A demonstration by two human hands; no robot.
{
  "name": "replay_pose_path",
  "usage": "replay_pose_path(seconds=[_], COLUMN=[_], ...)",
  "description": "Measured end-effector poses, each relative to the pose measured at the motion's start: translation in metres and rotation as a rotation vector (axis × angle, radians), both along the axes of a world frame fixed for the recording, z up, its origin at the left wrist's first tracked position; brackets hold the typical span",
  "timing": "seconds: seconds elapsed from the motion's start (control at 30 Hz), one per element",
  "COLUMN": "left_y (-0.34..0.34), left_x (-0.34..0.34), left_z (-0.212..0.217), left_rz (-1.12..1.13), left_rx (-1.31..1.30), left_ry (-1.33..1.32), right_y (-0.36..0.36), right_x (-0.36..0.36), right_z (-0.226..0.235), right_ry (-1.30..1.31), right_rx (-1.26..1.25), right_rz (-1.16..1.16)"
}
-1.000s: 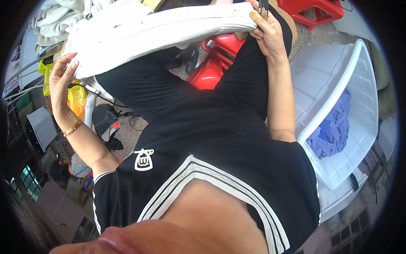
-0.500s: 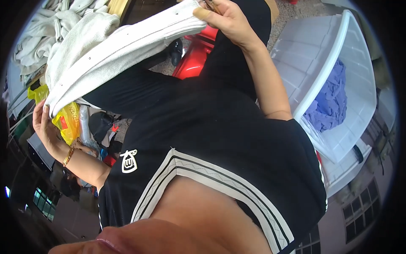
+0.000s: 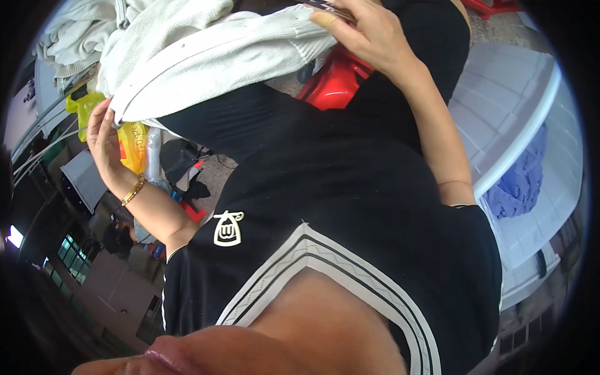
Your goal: Using scissors to trim loose threads and clean up the finish on knitted garments.
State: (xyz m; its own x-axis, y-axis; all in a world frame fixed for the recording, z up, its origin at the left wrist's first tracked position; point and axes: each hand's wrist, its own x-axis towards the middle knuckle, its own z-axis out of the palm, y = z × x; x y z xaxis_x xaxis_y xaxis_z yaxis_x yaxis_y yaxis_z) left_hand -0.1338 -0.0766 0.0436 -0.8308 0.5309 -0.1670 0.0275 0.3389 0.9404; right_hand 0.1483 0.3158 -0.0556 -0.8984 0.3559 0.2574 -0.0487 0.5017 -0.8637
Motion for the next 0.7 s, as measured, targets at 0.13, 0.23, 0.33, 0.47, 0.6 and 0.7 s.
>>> replay_pose_path(seconds=[0.13, 0.23, 0.33, 0.47, 0.6, 0.7], left_y=[0.001, 0.007, 0.005, 0.004, -0.001, -0.003], left_x=[0.005, 0.010, 0.012, 0.011, 0.011, 0.009], left_z=[-0.004, -0.003, -0.006, -0.011, -0.015, -0.018], left_rz=[0.005, 0.009, 0.014, -0.001, 0.024, 0.013], left_rx=[0.050, 0.089, 0.089, 0.113, 0.118, 0.126], left_ry=[-0.037, -0.042, 0.002, 0.009, -0.018, -0.020], right_y=[-0.028, -0.040, -0.051, -0.055, -0.058, -0.061], right_x=[-0.029, -0.055, -0.072, -0.087, -0.077, -0.078], right_z=[0.009, 0.018, 0.012, -0.009, 0.011, 0.017], right_ry=[0.124, 0.125, 0.264, 0.637, 0.286, 0.254], right_rx=[-0.042, -0.154, -0.136, 0.022, -0.133, -0.153], right_rz=[0.181, 0.231, 0.250, 0.249, 0.258, 0.254])
